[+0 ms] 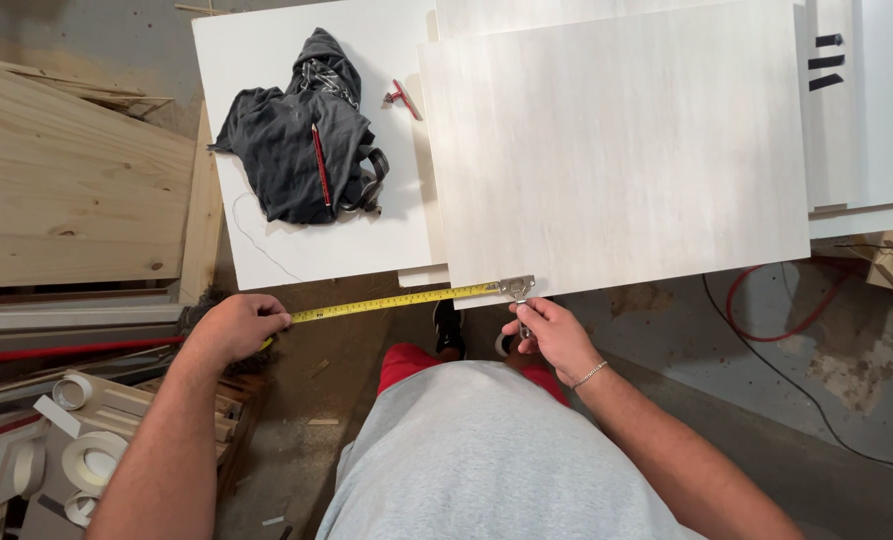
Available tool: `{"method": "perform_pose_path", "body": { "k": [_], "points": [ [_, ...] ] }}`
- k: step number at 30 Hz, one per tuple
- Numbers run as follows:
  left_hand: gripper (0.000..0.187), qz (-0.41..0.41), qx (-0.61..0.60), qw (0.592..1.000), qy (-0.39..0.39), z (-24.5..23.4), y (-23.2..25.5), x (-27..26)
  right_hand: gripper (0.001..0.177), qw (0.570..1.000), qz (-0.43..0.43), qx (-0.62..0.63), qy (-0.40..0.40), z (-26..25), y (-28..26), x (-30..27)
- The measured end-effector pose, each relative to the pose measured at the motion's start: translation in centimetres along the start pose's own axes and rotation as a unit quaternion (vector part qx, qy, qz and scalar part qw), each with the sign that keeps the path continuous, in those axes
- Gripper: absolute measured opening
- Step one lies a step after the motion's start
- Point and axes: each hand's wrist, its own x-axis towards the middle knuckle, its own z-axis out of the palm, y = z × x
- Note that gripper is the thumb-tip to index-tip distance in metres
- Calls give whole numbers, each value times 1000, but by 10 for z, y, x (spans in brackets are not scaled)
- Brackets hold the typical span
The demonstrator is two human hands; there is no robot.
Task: Measuring and marking wooden panels for hinge placement in a workshop
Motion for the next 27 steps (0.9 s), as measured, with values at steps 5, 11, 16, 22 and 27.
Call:
{"method": "perform_pose_path", "body": {
  "k": [5,11,16,22,27],
  "points": [
    [27,5,-13,1000,-7,2,-1,0,29,1000,1,4,-4,0,3,2],
    [30,14,-3,1000,-18,9,-12,11,30,999,14,36,-19,-3,1,2],
    [30,30,-26,999,-13,3,-10,-5,27,997,-32,69,-12,-13,-32,-12],
    [29,61,-81,995,0,42,-41,48,29,990,-108,-53,78,-69,-73,50],
    [26,71,-195,978,12,88,-38,84,30,968,-129,-193,91,-103,-122,90]
  ]
}}
